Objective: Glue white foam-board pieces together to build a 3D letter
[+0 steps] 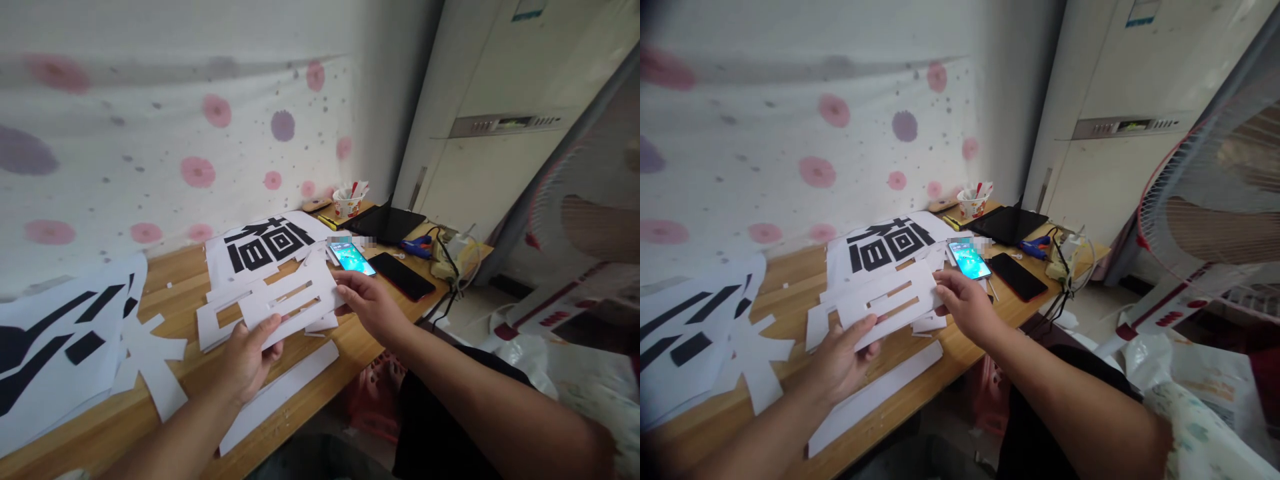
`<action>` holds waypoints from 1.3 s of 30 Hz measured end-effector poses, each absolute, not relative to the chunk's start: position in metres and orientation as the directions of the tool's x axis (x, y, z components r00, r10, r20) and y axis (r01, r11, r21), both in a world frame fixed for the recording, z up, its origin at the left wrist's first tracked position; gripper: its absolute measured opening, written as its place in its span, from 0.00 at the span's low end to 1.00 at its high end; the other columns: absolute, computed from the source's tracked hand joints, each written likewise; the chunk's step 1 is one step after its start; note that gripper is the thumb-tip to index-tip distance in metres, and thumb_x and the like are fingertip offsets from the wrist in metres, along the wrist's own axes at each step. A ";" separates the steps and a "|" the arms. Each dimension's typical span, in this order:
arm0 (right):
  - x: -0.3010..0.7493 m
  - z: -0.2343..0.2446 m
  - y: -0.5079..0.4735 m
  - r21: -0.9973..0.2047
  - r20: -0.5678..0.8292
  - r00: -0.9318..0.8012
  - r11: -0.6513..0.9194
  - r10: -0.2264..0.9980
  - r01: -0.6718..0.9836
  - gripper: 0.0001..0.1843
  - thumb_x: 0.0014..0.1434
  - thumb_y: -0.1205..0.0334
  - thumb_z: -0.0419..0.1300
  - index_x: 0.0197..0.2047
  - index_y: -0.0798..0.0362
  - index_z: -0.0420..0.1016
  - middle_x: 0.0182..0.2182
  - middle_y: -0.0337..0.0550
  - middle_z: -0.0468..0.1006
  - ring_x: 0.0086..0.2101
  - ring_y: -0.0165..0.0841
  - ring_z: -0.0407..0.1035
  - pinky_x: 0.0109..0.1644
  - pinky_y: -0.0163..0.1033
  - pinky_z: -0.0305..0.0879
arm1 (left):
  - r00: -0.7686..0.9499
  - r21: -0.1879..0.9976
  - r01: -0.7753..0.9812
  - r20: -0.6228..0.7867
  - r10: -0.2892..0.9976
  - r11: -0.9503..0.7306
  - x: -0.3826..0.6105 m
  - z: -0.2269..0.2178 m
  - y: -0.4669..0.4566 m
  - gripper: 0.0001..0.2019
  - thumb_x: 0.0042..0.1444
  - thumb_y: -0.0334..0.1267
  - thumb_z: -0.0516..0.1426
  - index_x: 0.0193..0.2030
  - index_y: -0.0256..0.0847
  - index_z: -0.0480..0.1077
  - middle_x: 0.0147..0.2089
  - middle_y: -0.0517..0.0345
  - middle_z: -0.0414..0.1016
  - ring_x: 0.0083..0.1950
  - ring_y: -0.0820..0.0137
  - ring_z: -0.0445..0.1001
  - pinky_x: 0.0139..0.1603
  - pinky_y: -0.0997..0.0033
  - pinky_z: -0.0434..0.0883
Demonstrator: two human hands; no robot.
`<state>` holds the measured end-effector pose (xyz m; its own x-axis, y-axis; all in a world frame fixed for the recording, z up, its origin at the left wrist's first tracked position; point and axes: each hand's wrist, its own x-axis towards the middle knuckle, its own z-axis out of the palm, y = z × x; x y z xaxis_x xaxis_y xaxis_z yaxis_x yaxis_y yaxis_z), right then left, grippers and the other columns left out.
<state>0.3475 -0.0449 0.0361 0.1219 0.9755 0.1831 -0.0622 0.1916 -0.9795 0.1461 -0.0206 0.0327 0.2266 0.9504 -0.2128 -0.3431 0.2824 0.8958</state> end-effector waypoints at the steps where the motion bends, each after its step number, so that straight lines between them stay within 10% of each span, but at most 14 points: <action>1: 0.347 0.034 -0.045 -0.971 0.238 0.118 0.239 0.964 0.002 0.22 0.52 0.51 0.62 0.48 0.52 0.68 0.33 0.40 0.72 0.28 0.28 0.69 0.29 0.36 0.71 | 0.222 0.899 -0.340 -0.209 0.952 0.277 0.147 0.032 -0.020 0.13 0.40 0.39 0.68 0.31 0.36 0.71 0.26 0.59 0.75 0.18 0.82 0.64 0.16 0.83 0.59; 6: 0.343 0.031 -0.051 -0.831 0.469 0.032 0.429 0.883 0.355 0.37 0.50 0.57 0.66 0.61 0.46 0.56 0.51 0.52 0.64 0.45 0.39 0.67 0.32 0.37 0.72 | 0.213 0.911 -0.327 -0.190 0.958 0.253 0.148 0.032 -0.022 0.13 0.40 0.39 0.67 0.31 0.36 0.72 0.27 0.58 0.75 0.18 0.81 0.64 0.16 0.81 0.59; 10: 0.341 0.033 -0.055 -0.709 0.582 -0.035 0.528 0.813 0.468 0.26 0.50 0.61 0.66 0.53 0.43 0.68 0.50 0.49 0.62 0.46 0.39 0.65 0.33 0.38 0.74 | 0.243 0.913 -0.342 -0.141 0.960 0.221 0.148 0.035 -0.026 0.13 0.41 0.39 0.67 0.32 0.36 0.72 0.29 0.57 0.76 0.19 0.81 0.65 0.16 0.82 0.59; 16: 0.340 0.038 -0.056 -0.704 0.593 -0.070 0.558 0.803 0.439 0.12 0.51 0.63 0.65 0.41 0.44 0.75 0.49 0.47 0.61 0.46 0.39 0.65 0.36 0.41 0.76 | 0.249 0.897 -0.375 -0.146 0.957 0.234 0.148 0.036 -0.028 0.13 0.42 0.39 0.66 0.34 0.37 0.73 0.31 0.57 0.77 0.20 0.82 0.64 0.17 0.82 0.60; 35: 0.353 0.038 -0.046 -0.661 0.550 -0.123 0.521 0.826 0.541 0.13 0.53 0.58 0.62 0.44 0.46 0.76 0.50 0.49 0.68 0.48 0.40 0.67 0.40 0.42 0.72 | 0.135 0.895 -0.388 -0.183 0.974 0.222 0.145 0.034 -0.020 0.15 0.39 0.39 0.68 0.32 0.36 0.71 0.31 0.58 0.77 0.21 0.79 0.67 0.18 0.81 0.64; 39: 0.409 0.054 -0.031 -0.611 0.419 0.046 0.244 0.907 0.753 0.12 0.59 0.58 0.53 0.39 0.52 0.77 0.35 0.44 0.79 0.36 0.35 0.72 0.40 0.39 0.68 | -0.009 0.904 -0.394 -0.186 0.983 0.167 0.128 0.032 -0.017 0.18 0.37 0.37 0.69 0.37 0.39 0.73 0.32 0.59 0.78 0.22 0.79 0.68 0.19 0.82 0.65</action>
<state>0.4094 -0.0306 0.0542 0.0463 0.9066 0.4194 0.7534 0.2440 -0.6106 0.1283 -0.0165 0.0321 -0.0090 0.9826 -0.1855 -0.3936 0.1671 0.9040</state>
